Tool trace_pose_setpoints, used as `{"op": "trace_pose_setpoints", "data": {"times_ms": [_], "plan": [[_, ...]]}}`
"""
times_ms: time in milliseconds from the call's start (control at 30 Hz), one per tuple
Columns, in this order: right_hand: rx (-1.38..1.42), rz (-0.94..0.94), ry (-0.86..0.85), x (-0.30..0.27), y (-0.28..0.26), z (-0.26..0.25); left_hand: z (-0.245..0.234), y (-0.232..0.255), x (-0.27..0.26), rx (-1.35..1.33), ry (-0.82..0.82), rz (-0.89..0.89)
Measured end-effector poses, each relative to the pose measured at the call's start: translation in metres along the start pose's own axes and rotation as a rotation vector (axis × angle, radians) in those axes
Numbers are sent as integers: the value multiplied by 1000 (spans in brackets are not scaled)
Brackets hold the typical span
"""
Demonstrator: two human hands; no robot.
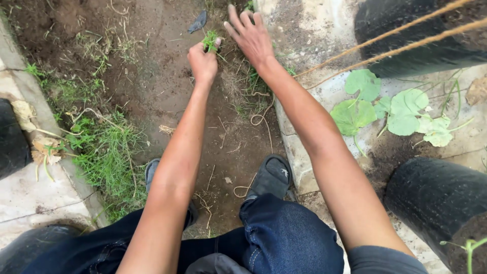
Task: Manually removing weeds and unwanted plant growth from the soil and planting containers in a garden setting.
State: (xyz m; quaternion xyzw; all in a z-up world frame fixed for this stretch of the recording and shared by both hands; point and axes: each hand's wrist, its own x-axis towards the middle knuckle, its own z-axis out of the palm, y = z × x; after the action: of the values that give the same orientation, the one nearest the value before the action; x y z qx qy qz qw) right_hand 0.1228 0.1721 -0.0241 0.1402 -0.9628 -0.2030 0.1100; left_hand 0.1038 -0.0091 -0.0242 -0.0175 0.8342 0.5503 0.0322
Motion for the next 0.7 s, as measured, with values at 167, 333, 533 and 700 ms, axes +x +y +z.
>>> {"op": "trace_pose_setpoints", "data": {"times_ms": [167, 333, 533, 700], "plan": [[-200, -168, -174, 6, -4, -23, -5, 0, 1, 26, 6, -16], [-235, -148, -315, -2, -25, 28, 3, -6, 5, 28, -4, -14], [-33, 243, -84, -6, -54, 71, 3, -4, 3, 35, -15, -13], [-154, 86, -445, 4, -48, 36, -5, -2, 7, 60, -8, -49]]}}
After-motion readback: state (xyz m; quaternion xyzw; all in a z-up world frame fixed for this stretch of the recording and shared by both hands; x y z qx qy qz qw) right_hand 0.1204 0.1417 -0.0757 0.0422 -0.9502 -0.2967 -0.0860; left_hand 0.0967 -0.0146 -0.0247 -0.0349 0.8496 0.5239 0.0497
